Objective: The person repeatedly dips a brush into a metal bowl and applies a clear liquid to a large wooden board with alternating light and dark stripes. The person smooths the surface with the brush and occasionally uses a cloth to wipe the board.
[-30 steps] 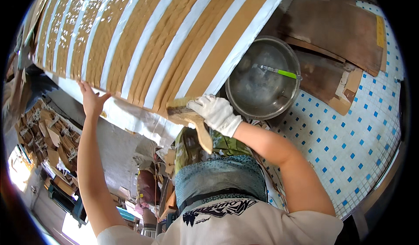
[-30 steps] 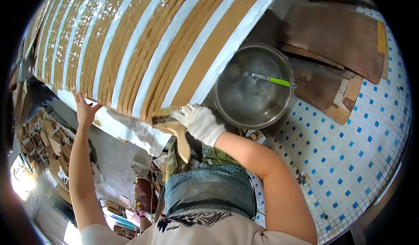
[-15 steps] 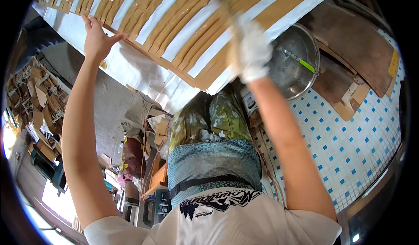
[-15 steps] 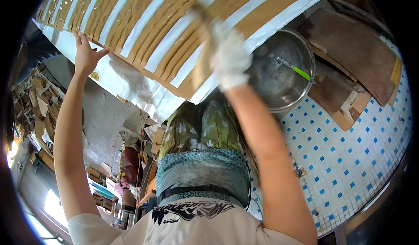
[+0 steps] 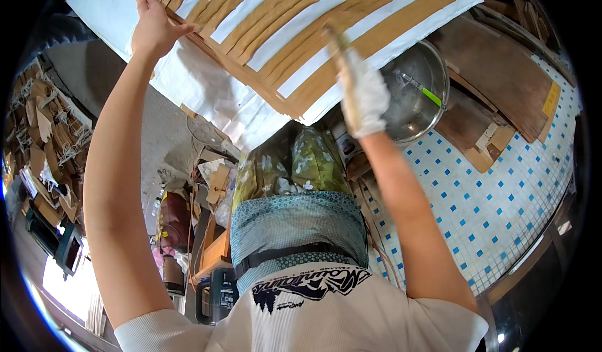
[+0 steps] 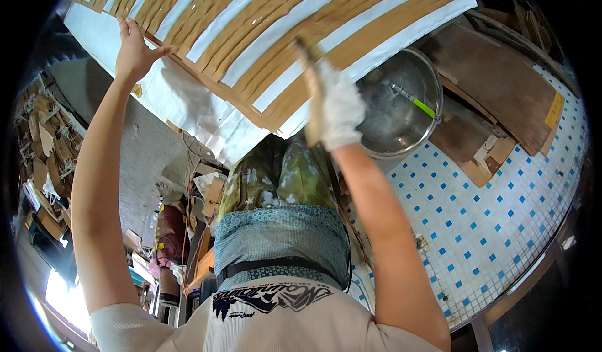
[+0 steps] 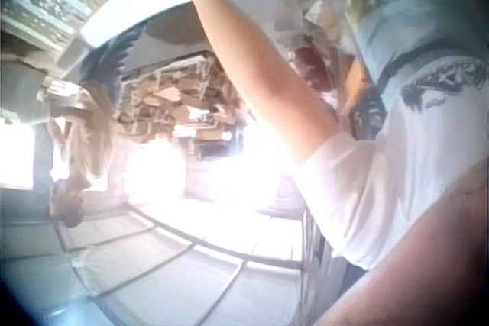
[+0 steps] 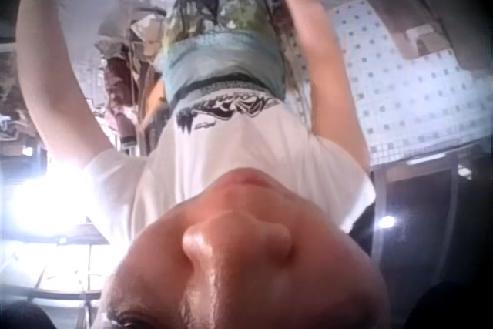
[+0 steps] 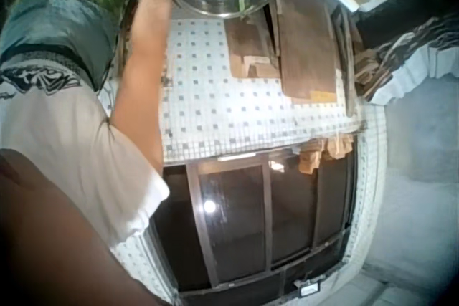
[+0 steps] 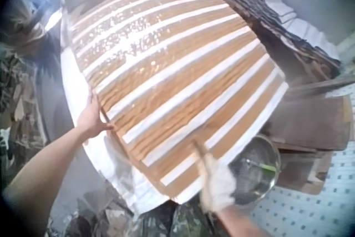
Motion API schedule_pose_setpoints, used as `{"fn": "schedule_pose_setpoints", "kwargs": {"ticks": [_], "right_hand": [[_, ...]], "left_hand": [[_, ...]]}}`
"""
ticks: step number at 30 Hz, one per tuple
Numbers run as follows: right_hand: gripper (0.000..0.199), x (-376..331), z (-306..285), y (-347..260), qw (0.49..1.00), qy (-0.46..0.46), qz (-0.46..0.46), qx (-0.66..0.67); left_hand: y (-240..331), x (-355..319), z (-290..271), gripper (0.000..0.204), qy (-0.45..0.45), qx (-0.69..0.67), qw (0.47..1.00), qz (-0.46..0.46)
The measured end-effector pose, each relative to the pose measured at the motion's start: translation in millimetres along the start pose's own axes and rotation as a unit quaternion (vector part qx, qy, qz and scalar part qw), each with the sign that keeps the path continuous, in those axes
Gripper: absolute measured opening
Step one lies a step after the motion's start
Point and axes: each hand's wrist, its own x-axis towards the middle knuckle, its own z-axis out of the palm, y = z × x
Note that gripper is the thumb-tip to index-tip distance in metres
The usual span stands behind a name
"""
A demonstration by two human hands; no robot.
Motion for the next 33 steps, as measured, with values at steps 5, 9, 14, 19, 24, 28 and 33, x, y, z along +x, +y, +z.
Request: {"fn": "schedule_pose_setpoints", "kwargs": {"ticks": [5,9,14,19,24,28,33], "right_hand": [[0.038,-71,41,-1,0.982,-0.055,-0.181,-0.021],[0.038,-24,-22,18,0.979,-0.024,-0.192,0.06],[0.036,-39,10,19,0.998,-0.004,-0.067,0.005],[0.047,-77,18,-3,0.98,-0.095,-0.174,-0.001],[0.028,6,-29,14,0.933,0.126,-0.248,0.228],[0.036,57,0,1,0.964,0.102,-0.079,0.232],[0.051,-7,23,-53,0.988,-0.068,-0.139,-0.029]], "left_hand": [[1,3,1,0.136,-0.004,-0.001,1.0,0.007],[-6,6,7,0.136,0.015,-0.004,1.0,0.016],[6,3,-5,0.133,-0.031,-0.025,0.999,-0.002],[2,3,-1,0.135,-0.012,-0.009,1.0,-0.007],[7,2,-5,0.127,-0.026,-0.041,0.999,-0.022],[0,2,4,0.128,-0.006,-0.017,1.0,-0.01],[7,4,-5,0.13,-0.025,-0.03,0.998,-0.043]]}}
